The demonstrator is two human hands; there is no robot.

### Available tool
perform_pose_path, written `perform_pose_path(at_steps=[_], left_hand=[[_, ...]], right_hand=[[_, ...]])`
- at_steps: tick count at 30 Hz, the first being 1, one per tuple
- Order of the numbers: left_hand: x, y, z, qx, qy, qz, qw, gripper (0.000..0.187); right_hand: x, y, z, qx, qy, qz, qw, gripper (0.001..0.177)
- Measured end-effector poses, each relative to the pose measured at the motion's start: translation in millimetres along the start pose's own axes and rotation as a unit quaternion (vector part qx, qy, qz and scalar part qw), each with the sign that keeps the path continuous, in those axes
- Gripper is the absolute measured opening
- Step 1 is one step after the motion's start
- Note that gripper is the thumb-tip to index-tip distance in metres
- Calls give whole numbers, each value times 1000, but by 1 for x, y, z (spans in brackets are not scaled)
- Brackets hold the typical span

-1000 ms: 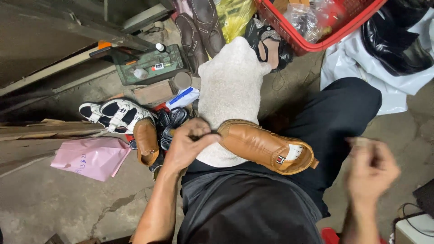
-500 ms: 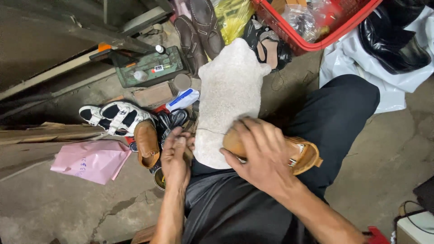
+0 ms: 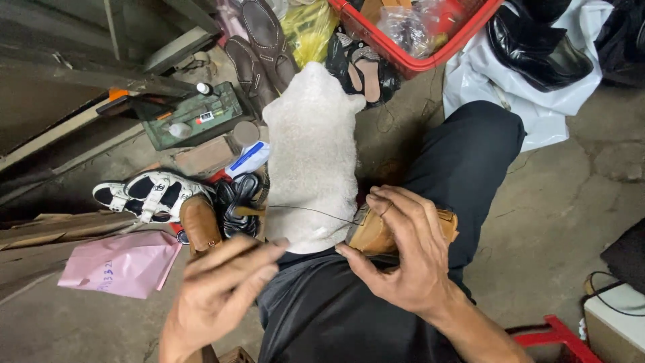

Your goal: The person sits on the floor and sews a brown leather shoe using a needle and thread. They repeatedly pull the thread through the shoe's upper part, adjusting the shoe's position on a white cloth as they work.

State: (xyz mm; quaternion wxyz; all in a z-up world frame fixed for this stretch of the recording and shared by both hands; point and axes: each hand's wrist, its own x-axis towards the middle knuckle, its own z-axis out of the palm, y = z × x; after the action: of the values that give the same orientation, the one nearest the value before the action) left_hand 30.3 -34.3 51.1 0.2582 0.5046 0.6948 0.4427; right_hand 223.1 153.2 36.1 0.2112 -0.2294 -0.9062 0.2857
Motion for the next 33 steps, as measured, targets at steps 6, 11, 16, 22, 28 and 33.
perform_pose_path(at_steps=[6,11,16,22,28,33], left_hand=[[7,24,-4,106,-75,54,990,32],[13,35,-7,170,-93,52,980,34],[15,33,-10,191,-109,63,974,34],[15,33,-11,221,-111,65,967,36],[16,32,-14,233,-105,87,963,37],[13,31,-16,240,-131,55,960,42]], right_hand=[[-2,3,0,3,1,-20,1000,59],[-2,3,0,6,-7,-23,1000,60],[-1,3,1,8,-1,-30,1000,61],[1,2,1,7,-4,-33,999,61],[1,1,4,3,-11,-34,999,62],[2,1,7,-3,-20,-39,999,61]])
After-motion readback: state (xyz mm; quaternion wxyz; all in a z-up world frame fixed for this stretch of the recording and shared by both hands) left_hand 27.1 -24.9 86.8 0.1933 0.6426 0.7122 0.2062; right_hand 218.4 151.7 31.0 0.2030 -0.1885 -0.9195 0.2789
